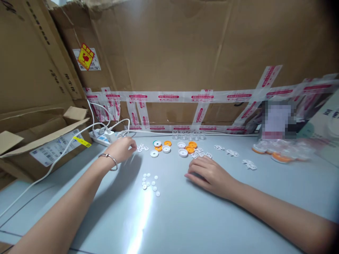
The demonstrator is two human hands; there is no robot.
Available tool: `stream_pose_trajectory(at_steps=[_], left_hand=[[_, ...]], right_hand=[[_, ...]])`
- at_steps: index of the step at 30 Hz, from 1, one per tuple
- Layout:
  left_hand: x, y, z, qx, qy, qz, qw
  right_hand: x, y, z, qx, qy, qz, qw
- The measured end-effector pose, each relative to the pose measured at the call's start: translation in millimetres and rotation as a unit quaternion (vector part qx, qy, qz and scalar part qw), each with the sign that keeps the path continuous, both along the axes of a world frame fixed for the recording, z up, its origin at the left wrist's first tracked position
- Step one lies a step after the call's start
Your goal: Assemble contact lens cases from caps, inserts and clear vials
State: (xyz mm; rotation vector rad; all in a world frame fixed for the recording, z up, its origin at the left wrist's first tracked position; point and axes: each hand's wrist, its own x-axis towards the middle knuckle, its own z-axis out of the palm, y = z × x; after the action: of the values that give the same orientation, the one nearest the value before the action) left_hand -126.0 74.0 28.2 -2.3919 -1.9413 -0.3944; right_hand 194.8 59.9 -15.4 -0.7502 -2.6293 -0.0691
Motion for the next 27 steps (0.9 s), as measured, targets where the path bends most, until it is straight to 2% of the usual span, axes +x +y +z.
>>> stream_pose_trajectory(at_steps=[3, 8, 13, 23, 27], left_hand=[[-9.0, 9.7, -3.9, 0.024, -0.009, 0.028, 0.999], [1.7, 17.3, -14.5, 0.01, -0.023, 0.008, 1.0], [5.3, 18.0, -20.9, -0.01, -0.027, 0.026, 0.999], [1.9, 18.1, -19.1, -0.028, -0.048, 0.024, 0.998], [6.7, 19.0, -23.6, -0.043, -0.06, 0.012, 0.997]], right_hand=[[-0.3, 1.3, -1.7, -0.014, 0.004, 0.018, 1.0], [-0.1, 1.0, -1.3, -0.018, 0.014, 0.039, 0.999], [1.9, 1.1, -2.2, -0.02, 0.024, 0.048, 0.998], [2.1, 3.2, -4.2, -0.025, 0.031, 0.048, 0.998], [2.2, 3.1, -4.4, -0.03, 0.027, 0.045, 0.998]])
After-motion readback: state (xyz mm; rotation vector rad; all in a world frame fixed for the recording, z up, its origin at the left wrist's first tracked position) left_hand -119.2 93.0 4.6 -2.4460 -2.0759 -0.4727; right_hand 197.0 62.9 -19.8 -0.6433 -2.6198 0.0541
